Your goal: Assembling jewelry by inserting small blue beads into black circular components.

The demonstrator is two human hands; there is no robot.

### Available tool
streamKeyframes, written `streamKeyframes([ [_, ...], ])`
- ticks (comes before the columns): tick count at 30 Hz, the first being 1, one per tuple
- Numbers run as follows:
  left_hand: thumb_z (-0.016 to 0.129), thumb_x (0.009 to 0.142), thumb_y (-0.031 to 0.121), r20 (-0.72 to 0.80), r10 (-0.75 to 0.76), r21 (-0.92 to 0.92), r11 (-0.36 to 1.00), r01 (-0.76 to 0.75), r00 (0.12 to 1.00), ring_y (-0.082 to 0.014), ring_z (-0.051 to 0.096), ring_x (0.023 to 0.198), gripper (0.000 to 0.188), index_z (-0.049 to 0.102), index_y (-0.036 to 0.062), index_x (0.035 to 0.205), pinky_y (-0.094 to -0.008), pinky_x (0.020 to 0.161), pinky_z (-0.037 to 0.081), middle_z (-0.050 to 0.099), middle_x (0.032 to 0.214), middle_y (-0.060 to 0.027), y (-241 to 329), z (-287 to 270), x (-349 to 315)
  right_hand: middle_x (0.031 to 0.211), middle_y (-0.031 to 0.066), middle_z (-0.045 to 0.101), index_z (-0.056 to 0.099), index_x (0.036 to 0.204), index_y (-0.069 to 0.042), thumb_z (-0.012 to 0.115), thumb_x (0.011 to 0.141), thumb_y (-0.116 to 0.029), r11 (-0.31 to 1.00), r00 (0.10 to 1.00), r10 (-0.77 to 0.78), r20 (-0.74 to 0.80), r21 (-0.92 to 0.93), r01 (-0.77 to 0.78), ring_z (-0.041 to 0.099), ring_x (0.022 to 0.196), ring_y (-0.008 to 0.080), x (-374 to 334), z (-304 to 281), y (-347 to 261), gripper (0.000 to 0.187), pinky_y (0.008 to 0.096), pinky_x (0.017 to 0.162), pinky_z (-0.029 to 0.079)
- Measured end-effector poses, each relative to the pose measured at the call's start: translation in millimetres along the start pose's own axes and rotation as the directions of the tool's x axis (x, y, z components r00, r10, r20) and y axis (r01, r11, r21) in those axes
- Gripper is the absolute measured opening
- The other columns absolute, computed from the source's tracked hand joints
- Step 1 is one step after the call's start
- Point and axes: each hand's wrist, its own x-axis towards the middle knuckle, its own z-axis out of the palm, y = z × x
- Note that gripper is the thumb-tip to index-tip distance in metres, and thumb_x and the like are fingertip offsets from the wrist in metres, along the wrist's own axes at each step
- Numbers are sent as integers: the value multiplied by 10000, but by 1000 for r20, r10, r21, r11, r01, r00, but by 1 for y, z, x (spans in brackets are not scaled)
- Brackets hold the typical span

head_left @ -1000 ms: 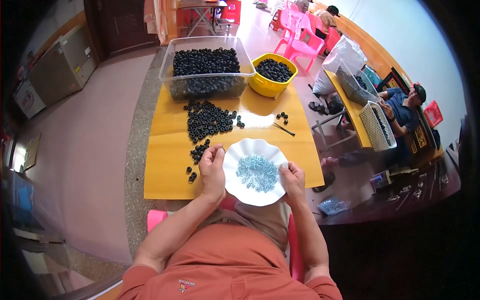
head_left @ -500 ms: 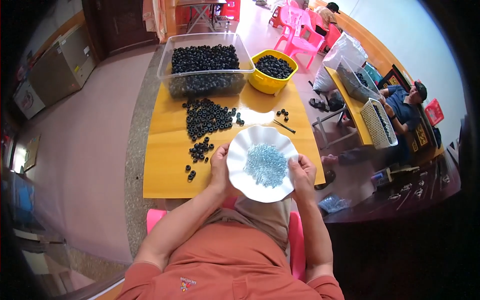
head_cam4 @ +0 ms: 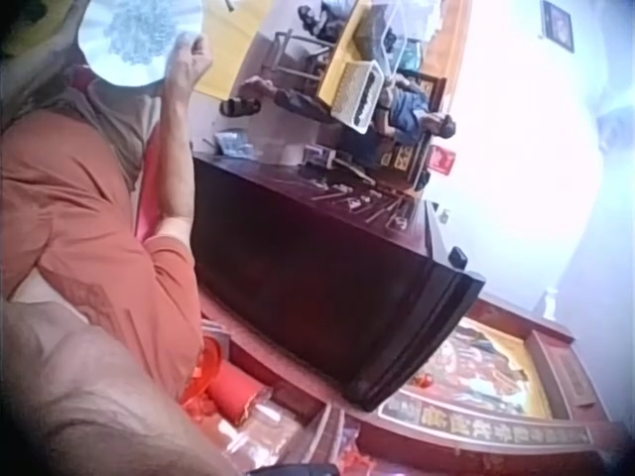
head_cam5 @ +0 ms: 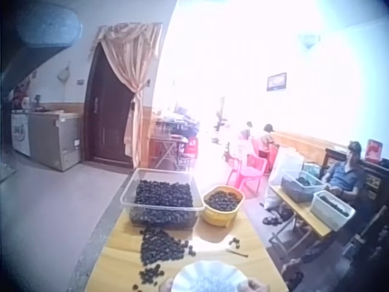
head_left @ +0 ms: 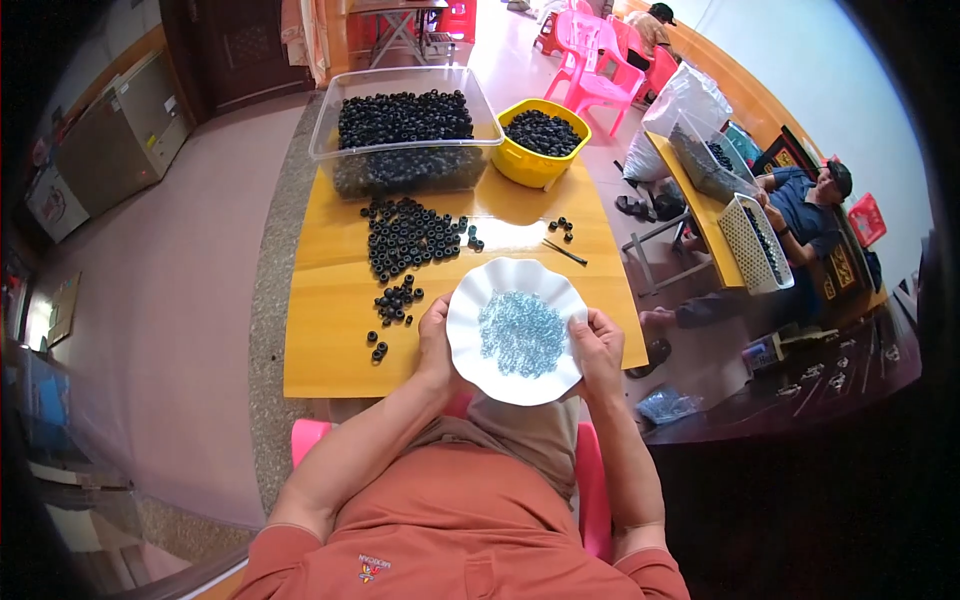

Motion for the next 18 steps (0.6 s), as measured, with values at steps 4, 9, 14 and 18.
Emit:
streamKeyframes([
  [4,498,959,125,-54,11,101,995,-6,998,-159,656,821,218,534,-1,1132,-286,712,573,647,984,-117,1,0,0,851,32,636,617,968,33,584,931,-94,1000,1000,-10,-1,-9,10,566,702,67,1,-2,0,137,210,639,463],
  [9,503,959,121,-27,18,63,998,-16,999,-151,656,818,217,537,-3,1134,-277,710,570,650,987,-113,-3,0,1,852,38,640,616,977,32,579,933,-90,1000,1000,-25,5,12,25,574,695,73,0,-4,2,134,213,641,474],
  [14,501,963,124,-73,18,92,996,-11,997,-150,654,806,215,540,-7,1129,-271,688,564,648,976,-106,0,6,-2,862,34,638,620,988,45,589,927,-92,998,1000,-1,8,58,1,564,706,66,-3,-4,1,153,205,641,455],
  [18,527,953,112,-53,37,124,992,-31,998,-148,648,785,208,541,-6,1124,-268,682,560,642,973,-103,-2,-1,-3,865,37,639,619,991,44,589,926,-84,1000,1000,5,9,6,-5,567,710,70,-4,-5,-2,147,206,647,458],
])
